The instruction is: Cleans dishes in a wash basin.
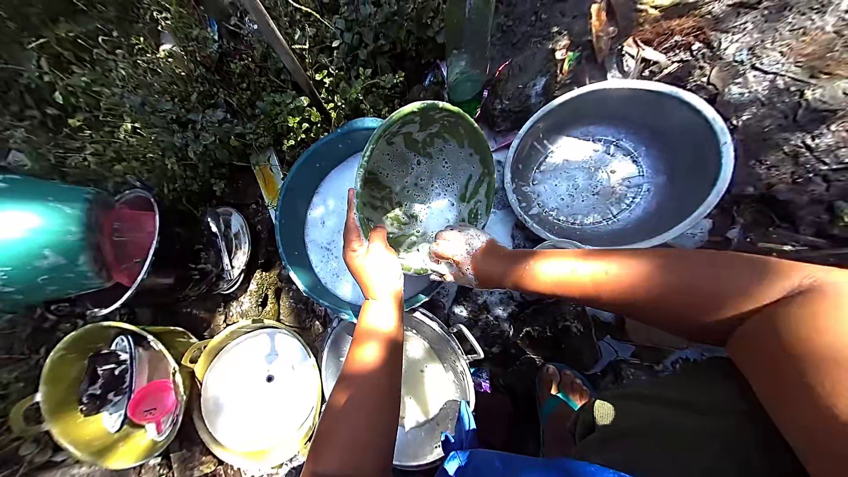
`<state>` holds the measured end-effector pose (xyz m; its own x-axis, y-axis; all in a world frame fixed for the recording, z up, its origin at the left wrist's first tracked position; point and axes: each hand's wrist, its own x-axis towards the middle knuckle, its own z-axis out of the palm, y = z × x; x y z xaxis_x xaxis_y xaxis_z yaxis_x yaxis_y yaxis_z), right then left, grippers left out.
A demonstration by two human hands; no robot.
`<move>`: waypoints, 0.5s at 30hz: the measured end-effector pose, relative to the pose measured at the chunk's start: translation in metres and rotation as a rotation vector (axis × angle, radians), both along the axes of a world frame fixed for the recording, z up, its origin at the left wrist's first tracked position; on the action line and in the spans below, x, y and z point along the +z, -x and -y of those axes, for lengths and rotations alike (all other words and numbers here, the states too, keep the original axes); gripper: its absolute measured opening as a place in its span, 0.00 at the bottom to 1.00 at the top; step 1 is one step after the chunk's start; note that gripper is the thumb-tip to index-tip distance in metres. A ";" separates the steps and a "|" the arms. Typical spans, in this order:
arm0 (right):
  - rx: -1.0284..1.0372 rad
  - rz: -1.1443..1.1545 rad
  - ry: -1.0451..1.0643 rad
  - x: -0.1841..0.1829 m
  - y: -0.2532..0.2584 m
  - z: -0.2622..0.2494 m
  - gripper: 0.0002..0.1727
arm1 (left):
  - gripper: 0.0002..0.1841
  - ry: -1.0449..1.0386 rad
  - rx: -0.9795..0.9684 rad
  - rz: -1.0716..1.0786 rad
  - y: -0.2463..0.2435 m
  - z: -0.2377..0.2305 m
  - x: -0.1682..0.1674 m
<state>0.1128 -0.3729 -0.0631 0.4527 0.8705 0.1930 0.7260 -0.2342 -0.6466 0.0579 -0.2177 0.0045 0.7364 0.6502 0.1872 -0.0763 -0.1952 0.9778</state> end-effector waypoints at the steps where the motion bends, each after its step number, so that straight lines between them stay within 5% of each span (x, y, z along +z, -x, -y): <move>1: -0.011 -0.024 0.023 0.002 0.001 -0.001 0.13 | 0.32 0.006 0.004 0.001 -0.001 0.001 0.001; 7: 0.043 -0.087 0.044 0.010 -0.001 -0.001 0.09 | 0.31 -0.007 0.007 -0.014 0.003 0.004 -0.001; 12: 0.054 -0.533 -0.431 0.010 0.016 -0.014 0.15 | 0.27 0.007 0.008 0.017 0.000 0.011 0.002; 15: 0.018 -0.477 -0.443 0.004 0.025 -0.007 0.19 | 0.29 -0.057 0.014 0.009 0.003 0.011 0.001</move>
